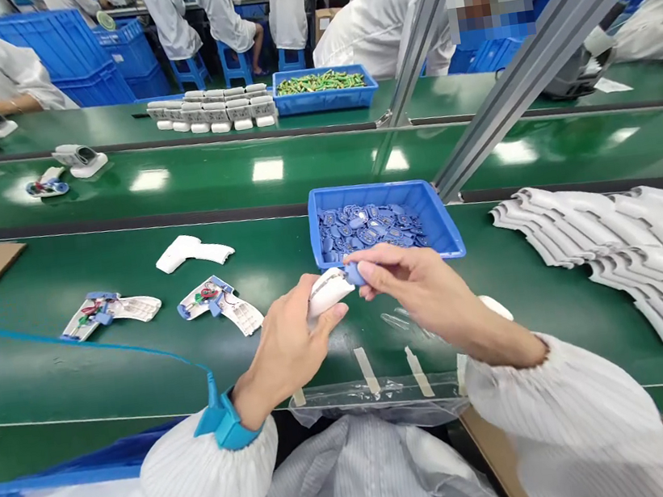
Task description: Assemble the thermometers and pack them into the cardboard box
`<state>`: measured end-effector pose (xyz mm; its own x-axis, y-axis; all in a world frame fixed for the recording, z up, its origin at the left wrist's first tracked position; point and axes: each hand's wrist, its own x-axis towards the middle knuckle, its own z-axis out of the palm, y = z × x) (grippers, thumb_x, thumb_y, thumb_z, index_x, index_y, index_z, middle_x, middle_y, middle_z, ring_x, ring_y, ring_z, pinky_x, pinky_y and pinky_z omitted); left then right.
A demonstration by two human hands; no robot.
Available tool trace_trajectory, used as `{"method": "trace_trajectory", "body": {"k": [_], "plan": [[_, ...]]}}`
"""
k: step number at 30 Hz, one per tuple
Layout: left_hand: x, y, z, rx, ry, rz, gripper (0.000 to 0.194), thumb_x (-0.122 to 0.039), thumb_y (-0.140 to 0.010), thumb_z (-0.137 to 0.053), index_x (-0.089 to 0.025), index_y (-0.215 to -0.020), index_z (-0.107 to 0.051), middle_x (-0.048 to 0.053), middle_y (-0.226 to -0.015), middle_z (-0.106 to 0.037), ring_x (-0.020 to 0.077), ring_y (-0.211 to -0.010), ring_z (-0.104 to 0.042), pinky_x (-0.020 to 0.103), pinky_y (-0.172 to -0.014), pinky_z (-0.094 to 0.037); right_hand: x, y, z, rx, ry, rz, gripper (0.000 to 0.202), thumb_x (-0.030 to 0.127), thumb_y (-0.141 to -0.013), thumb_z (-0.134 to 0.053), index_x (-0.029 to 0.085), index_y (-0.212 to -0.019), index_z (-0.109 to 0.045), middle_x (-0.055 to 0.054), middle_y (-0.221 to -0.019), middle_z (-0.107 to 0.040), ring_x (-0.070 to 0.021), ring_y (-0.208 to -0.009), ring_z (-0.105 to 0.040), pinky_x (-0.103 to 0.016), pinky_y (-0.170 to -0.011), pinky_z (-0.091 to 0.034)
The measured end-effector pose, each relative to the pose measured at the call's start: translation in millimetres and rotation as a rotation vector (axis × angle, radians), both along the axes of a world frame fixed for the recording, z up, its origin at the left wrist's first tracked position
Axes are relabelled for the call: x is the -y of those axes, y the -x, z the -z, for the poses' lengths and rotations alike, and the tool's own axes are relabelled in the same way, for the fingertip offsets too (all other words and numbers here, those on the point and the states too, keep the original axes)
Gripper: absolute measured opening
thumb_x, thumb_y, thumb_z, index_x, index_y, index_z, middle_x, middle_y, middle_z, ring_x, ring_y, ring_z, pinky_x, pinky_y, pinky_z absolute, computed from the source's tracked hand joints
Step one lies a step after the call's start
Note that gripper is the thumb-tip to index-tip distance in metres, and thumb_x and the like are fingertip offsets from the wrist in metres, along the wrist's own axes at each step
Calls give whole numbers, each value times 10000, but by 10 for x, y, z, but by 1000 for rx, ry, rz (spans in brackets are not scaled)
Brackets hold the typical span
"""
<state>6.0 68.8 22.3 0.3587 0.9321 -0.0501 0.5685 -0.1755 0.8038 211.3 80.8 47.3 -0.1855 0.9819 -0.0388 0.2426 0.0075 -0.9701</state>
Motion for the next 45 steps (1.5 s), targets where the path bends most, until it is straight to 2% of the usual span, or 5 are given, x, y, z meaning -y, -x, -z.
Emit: {"method": "trace_trajectory", "body": {"k": [21, 28, 33, 40, 45], "plan": [[79, -208, 146, -80, -316, 99, 284, -443, -989, -507, -193, -1061, -621, 45, -912, -685, 202, -795, -589, 328, -743, -382, 423, 154, 168, 440, -474, 98, 174, 202, -1024, -473, 191, -1112, -623, -59, -1056, -669, -155, -932, -636, -271, -808, -502], [208, -361, 440, -70, -318, -457, 495, -408, -1030, -412, -177, -608, -528, 15, -570, -549, 134, -555, -476, 292, -576, -304, 618, 32, 244, 498, -386, 50, 158, 266, -1018, -511, 197, -1142, -580, -30, -985, -657, -138, -811, -611, -256, -715, -481], [72, -418, 579, -31, -450, -342, 530, -312, -1009, -444, -163, -505, -519, 29, -509, -560, 105, -480, -465, 301, -547, -285, 784, 98, 352, 509, -448, 129, 181, 296, -1019, -472, 190, -1111, -587, -52, -949, -652, -152, -744, -594, -280, -672, -474], [352, -268, 437, 218, -485, -201, 238, -339, -976, -511, -166, -893, -652, 104, -970, -700, 203, -925, -637, 321, -801, -487, 824, -80, 630, 118, 378, 335, 444, 639, -903, -519, 208, -868, -618, 35, -545, -461, -124, -483, -399, -256, -466, -316], [264, -335, 639, 224, -406, -571, 484, -330, -1023, -436, -186, -562, -464, 5, -543, -495, 121, -545, -450, 287, -583, -352, 803, 37, 660, -41, 593, 162, 401, 598, -887, -541, 206, -821, -598, -6, -655, -595, -98, -448, -382, -251, -449, -290]]}}
